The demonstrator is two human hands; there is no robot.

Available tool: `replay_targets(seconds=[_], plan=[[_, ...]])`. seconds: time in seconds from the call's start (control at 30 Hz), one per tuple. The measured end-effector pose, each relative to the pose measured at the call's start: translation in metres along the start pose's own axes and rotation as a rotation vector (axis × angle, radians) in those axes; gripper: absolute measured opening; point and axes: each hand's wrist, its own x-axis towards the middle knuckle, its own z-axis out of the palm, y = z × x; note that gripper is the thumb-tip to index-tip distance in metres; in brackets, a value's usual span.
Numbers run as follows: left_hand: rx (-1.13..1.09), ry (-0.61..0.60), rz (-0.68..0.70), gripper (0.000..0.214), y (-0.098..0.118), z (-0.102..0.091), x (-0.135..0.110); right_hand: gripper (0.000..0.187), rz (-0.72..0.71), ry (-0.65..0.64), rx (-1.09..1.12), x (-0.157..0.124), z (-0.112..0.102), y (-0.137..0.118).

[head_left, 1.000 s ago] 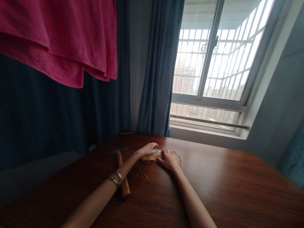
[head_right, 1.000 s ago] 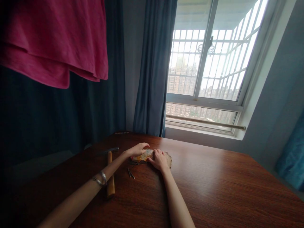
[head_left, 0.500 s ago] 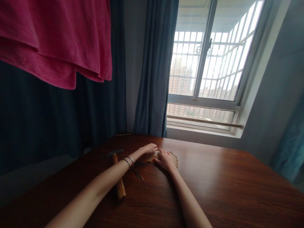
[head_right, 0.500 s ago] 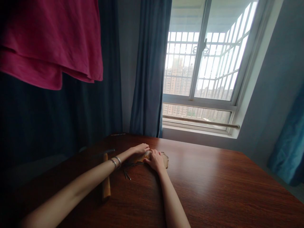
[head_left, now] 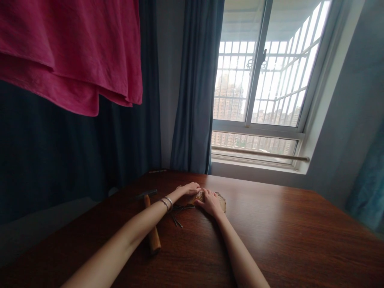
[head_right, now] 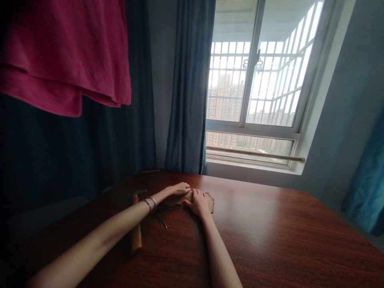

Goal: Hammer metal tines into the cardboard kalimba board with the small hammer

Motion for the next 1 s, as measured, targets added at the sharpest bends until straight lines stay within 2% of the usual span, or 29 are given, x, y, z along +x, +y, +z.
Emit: replay_targets(seconds=[0.2,0.3,0.4,0.53,0.6,0.7,0.87,1.0], plan=[[-0.005,0.013,-0.026,0.027,0.001,-0.001,-0.007,0.061,0.005,-0.006,-0.034,-0.001,-0.004,-0.002],[-0.019,0.043,0.000,0.026,0.005,0.000,-0.003,0.065,0.005,-0.099,-0.053,0.003,-0.024,-0.003],[-0.029,0.067,0.027,0.025,0.018,0.002,0.003,0.054,0.025,-0.216,-0.045,0.012,-0.054,0.003],[-0.065,0.095,0.148,0.029,0.052,0.002,0.009,0.046,0.057,-0.246,-0.009,0.017,-0.098,0.025],[-0.084,0.078,0.221,0.032,0.075,0.003,0.009,0.043,0.073,-0.256,0.021,0.010,-0.117,0.042],[-0.079,0.005,0.256,0.032,0.112,0.008,0.005,0.042,0.102,-0.296,0.068,-0.010,-0.138,0.067],[-0.069,-0.070,0.244,0.031,0.165,0.033,-0.003,0.046,0.164,-0.402,0.127,-0.049,-0.152,0.103],[-0.087,-0.105,0.269,0.031,0.190,0.056,-0.001,0.047,0.175,-0.418,0.170,-0.078,-0.155,0.123]])
